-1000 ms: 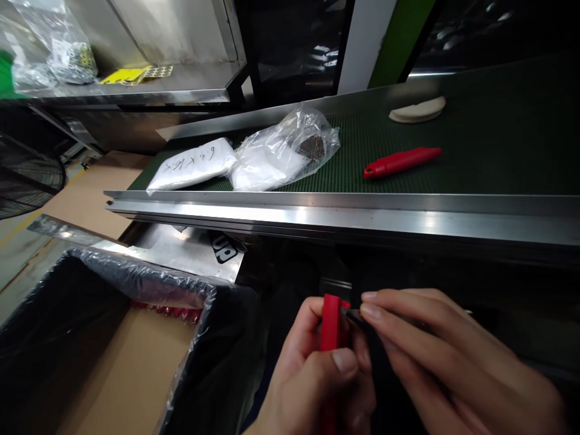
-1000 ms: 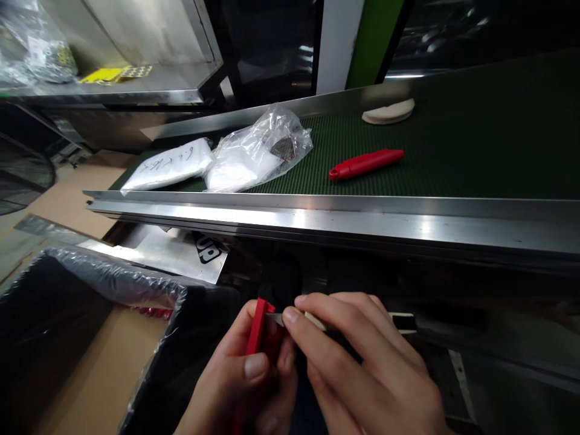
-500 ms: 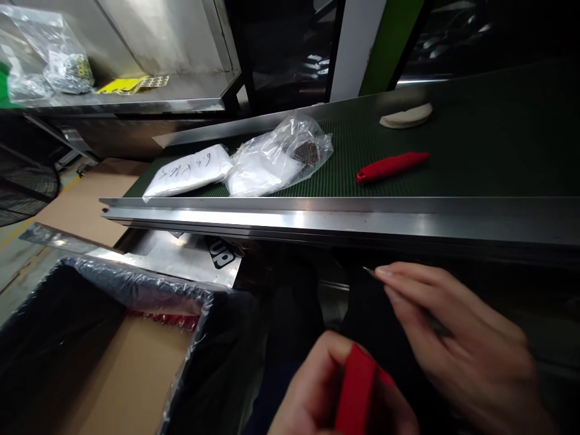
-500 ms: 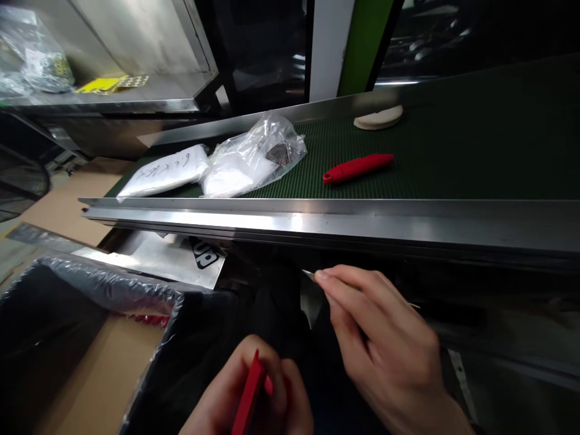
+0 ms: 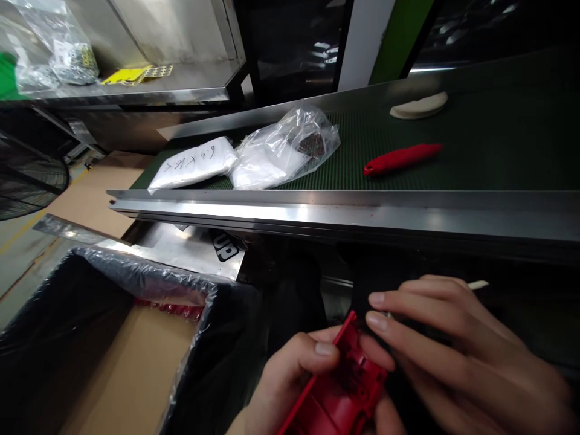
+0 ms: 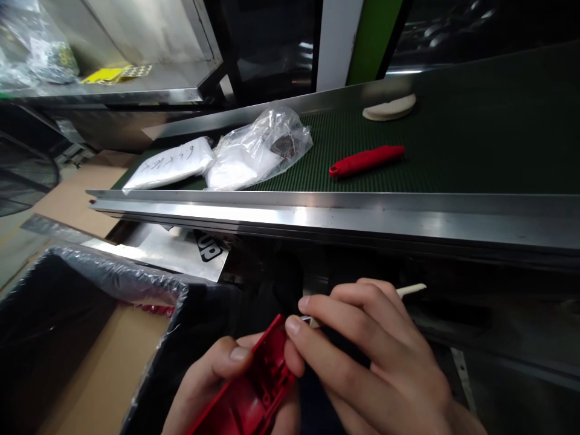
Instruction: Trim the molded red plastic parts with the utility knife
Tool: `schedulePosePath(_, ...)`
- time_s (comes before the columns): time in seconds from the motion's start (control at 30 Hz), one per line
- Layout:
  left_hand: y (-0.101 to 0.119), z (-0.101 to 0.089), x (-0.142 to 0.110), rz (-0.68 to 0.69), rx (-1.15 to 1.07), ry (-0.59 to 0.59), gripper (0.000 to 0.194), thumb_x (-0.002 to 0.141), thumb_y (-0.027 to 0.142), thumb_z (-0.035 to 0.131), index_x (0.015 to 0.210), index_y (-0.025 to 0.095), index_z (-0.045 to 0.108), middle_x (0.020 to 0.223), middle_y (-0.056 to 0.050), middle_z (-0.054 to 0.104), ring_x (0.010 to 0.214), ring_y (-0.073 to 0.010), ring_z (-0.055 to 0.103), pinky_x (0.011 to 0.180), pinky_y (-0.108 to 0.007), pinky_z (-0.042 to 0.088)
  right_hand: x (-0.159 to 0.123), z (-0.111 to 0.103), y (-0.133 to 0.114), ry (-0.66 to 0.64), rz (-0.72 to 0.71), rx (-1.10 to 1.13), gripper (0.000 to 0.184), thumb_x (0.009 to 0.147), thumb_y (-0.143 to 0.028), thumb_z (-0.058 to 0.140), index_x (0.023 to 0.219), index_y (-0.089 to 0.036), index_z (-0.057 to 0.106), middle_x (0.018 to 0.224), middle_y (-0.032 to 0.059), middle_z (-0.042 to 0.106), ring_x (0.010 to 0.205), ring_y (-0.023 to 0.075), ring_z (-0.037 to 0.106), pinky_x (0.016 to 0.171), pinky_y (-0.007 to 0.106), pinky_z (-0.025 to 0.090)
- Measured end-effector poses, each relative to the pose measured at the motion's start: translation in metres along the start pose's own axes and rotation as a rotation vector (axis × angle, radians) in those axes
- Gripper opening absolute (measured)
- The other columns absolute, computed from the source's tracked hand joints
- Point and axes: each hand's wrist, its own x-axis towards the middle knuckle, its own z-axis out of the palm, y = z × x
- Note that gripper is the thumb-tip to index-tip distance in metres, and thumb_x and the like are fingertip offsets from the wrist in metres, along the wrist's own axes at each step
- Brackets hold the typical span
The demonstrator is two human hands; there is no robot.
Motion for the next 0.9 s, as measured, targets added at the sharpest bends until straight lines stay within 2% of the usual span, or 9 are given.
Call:
schedulePosePath(0.17,0.0,-0.001,-0.001,-0.049,-0.039,0.007,0.032,0.084,0.029,0.048,0.091,0.01,0.073,0.075,-0.011,0.068,0.071,-0.0226,0.068,0.065,-0.03,0.051,0.003,-0.004,0.001,-0.02,-0.017,-0.031,0.039,0.084,-0.003,0.056,0.119,-0.019,0.059,0.12,0.0069,0.06,0.104,0.0246,0.054,0.084,0.043,0.047)
schedulePosePath(0.33,-0.002,-0.001,-0.001,-0.064,0.012,0.077,0.029,0.084,0.031,0.052,0.088,0.012,0.074,0.071,-0.009,0.066,0.068,-0.0198,0.066,0.065,-0.027,0.051,0.001,-0.004,0.0,-0.007,-0.011,-0.045,0.038,0.085,-0.001,0.055,0.118,-0.019,0.06,0.119,0.007,0.06,0.104,0.0248,0.054,0.084,0.045,0.046)
schedulePosePath(0.53,-0.005,-0.011,-0.001,-0.077,-0.045,0.09,0.03,0.082,0.029,0.052,0.086,0.008,0.072,0.075,-0.011,0.065,0.067,-0.0165,0.063,0.065,-0.024,0.048,-0.007,0.002,-0.001,0.037,-0.006,-0.047,0.038,0.089,-0.004,0.053,0.12,-0.023,0.061,0.119,0.0064,0.06,0.105,0.0254,0.054,0.087,0.05,0.046)
schedulePosePath(0.6,-0.007,-0.011,0.001,-0.097,-0.054,0.031,0.034,0.079,0.034,0.053,0.085,0.007,0.072,0.072,-0.012,0.065,0.059,-0.0149,0.059,0.058,-0.023,0.046,-0.007,0.0,0.002,0.038,-0.019,-0.06,0.035,0.09,-0.005,0.053,0.119,-0.023,0.061,0.118,0.0059,0.061,0.106,0.0255,0.055,0.088,0.05,0.047)
schedulePosePath(0.7,-0.009,-0.005,0.003,-0.185,-0.008,-0.08,0.04,0.068,0.037,0.056,0.083,0.003,0.073,0.065,-0.01,0.062,0.051,-0.0123,0.051,0.044,-0.02,0.034,-0.003,-0.007,0.009,0.046,-0.016,-0.101,0.036,0.087,-0.005,0.058,0.12,-0.019,0.06,0.116,0.0081,0.06,0.106,0.0259,0.056,0.088,0.049,0.048)
schedulePosePath(0.77,-0.01,0.0,0.004,-0.229,0.058,-0.062,0.04,0.061,0.03,0.056,0.083,0.002,0.074,0.064,-0.01,0.06,0.054,-0.0114,0.052,0.045,-0.017,0.033,0.0,-0.011,0.011,0.086,0.048,-0.09,0.044,0.084,-0.002,0.059,0.125,-0.02,0.058,0.116,0.0091,0.059,0.106,0.0251,0.057,0.085,0.046,0.05)
schedulePosePath(0.83,-0.01,0.0,0.004,-0.194,0.066,-0.034,0.041,0.064,0.029,0.053,0.088,0.003,0.074,0.061,-0.01,0.061,0.05,-0.0103,0.052,0.045,-0.016,0.034,0.002,-0.013,0.009,0.113,0.1,-0.038,0.051,0.084,-0.001,0.058,0.13,-0.023,0.055,0.115,0.0086,0.059,0.106,0.0245,0.059,0.082,0.043,0.052)
schedulePosePath(0.9,-0.01,-0.003,0.007,-0.127,0.003,-0.07,0.044,0.074,0.034,0.047,0.096,0.007,0.073,0.059,-0.009,0.064,0.042,-0.0102,0.052,0.043,-0.017,0.037,0.002,-0.012,0.005,0.106,0.141,0.002,0.054,0.085,-0.002,0.057,0.133,-0.028,0.054,0.115,0.0071,0.06,0.108,0.0246,0.059,0.081,0.042,0.053)
